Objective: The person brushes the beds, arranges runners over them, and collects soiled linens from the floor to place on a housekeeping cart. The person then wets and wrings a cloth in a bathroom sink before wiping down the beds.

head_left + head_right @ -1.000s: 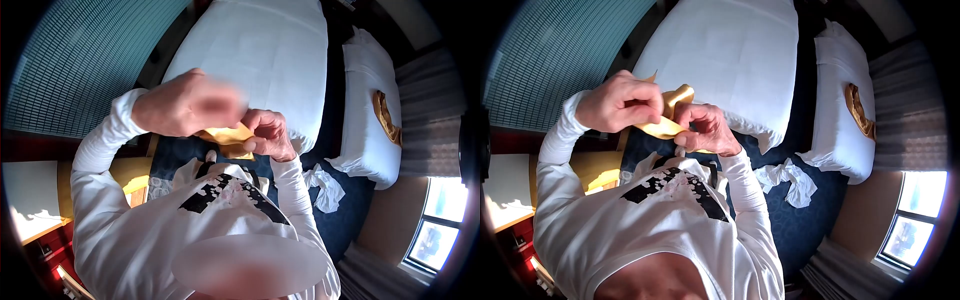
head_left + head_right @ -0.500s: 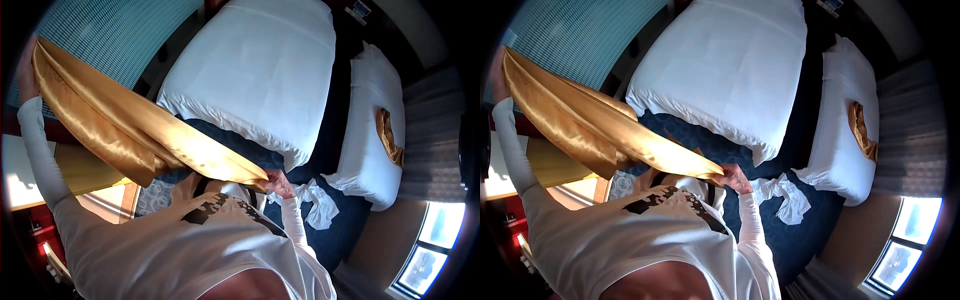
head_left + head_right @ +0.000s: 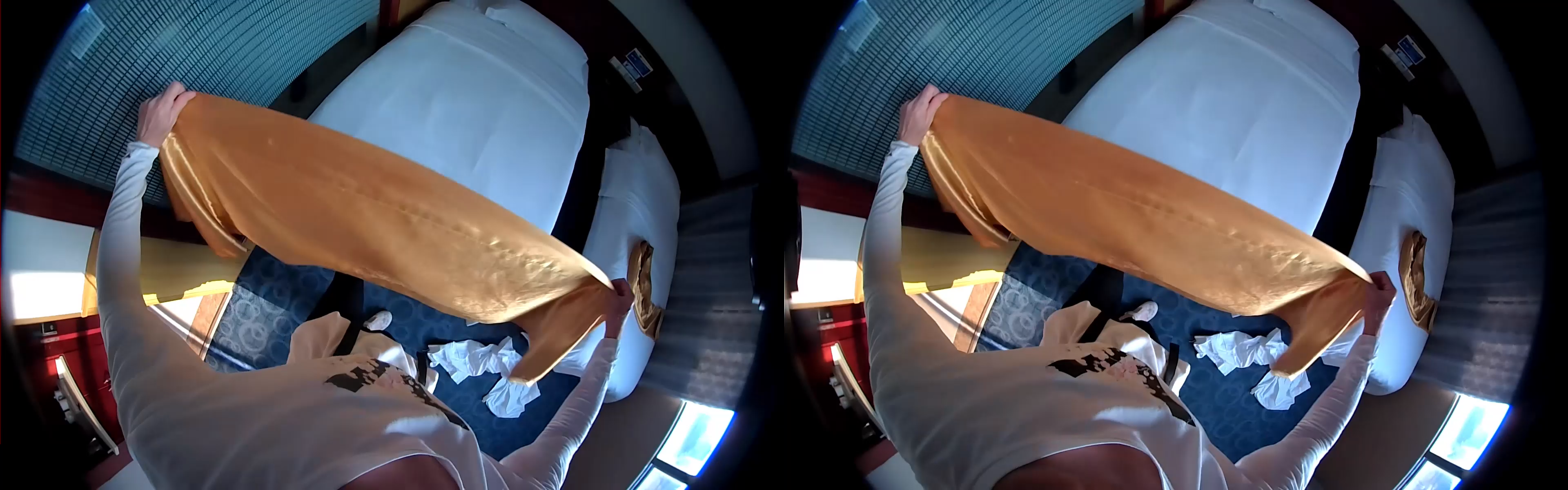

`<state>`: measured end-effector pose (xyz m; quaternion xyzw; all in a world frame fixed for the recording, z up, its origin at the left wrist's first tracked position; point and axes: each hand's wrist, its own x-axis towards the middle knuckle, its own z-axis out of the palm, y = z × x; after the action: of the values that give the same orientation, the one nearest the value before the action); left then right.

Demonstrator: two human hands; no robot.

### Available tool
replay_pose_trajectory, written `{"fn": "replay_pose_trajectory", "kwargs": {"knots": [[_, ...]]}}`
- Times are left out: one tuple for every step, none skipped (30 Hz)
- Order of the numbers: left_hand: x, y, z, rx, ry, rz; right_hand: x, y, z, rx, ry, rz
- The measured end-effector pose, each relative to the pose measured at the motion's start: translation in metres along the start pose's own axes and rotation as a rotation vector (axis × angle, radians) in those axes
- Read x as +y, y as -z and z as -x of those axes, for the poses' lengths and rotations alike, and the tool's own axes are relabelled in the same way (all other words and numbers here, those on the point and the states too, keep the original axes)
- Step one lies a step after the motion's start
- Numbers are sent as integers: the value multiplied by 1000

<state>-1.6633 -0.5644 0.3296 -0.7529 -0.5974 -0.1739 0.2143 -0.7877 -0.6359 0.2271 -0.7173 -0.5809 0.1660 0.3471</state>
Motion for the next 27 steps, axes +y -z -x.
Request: {"fn": "replay_pose_trajectory", "kwargs": {"knots": [[-4,-22,-13,0,4,1,-25,-6,-18,47,2,10],[-11,-37,-18,21,-64,-65,-42,-9,-24,37,8,87],[-20,-63,-44,53,-141,-136,-51,-22,-45,42,12,156],[-26,-91,-67,12,-127,-113,-44,-36,-69,22,-7,109],[-32,-124,-91,17,-155,-117,-36,-51,-91,38,14,199],[-34,-158,-115,-5,-170,-136,-37,-69,-110,42,-22,254],[-35,-192,-138,-32,-187,-154,-34,-87,-128,42,-63,311],[-35,-228,-163,-42,-197,-142,-16,-105,-150,14,-123,327],[-32,-240,-167,-28,-248,-172,-10,-114,-151,2,-129,330],[-30,-280,-184,-28,-307,-184,-1,-132,-167,-5,-113,403],[-31,-321,-201,-157,-270,-146,8,-149,-182,-22,-95,477],[-22,-347,-216,-212,-250,-124,20,-164,-194,-55,-112,567],[-13,-374,-227,-240,-248,-119,31,-178,-207,-85,-130,573],[-4,-400,-238,-300,-221,-123,42,-190,-218,-78,-188,631],[3,-425,-252,-346,-203,-129,55,-202,-229,-58,-250,687],[6,-445,-262,-355,-231,-120,67,-212,-238,-25,-328,671],[9,-470,-274,-313,-202,-124,82,-219,-252,13,-417,664],[25,-492,-284,-270,-185,-107,137,-216,-268,-274,-177,1126],[39,-506,-296,-367,-37,-56,137,-224,-267,-132,-207,847],[44,-533,-309,-463,102,-55,125,-237,-261,36,-231,588],[55,-544,-309,-400,74,-89,120,-249,-255,196,-42,642],[54,-577,-305,-372,77,-7,106,-256,-243,208,-67,506],[62,-607,-301,-366,22,19,101,-262,-229,222,-59,447],[107,-581,-294,-438,26,32,101,-261,-209,207,-168,420],[137,-574,-287,-508,-3,131,105,-260,-185,195,-270,379],[157,-588,-276,-494,-91,247,118,-261,-156,177,-287,429],[185,-593,-263,-468,-179,379,131,-265,-121,157,-302,473]]}}
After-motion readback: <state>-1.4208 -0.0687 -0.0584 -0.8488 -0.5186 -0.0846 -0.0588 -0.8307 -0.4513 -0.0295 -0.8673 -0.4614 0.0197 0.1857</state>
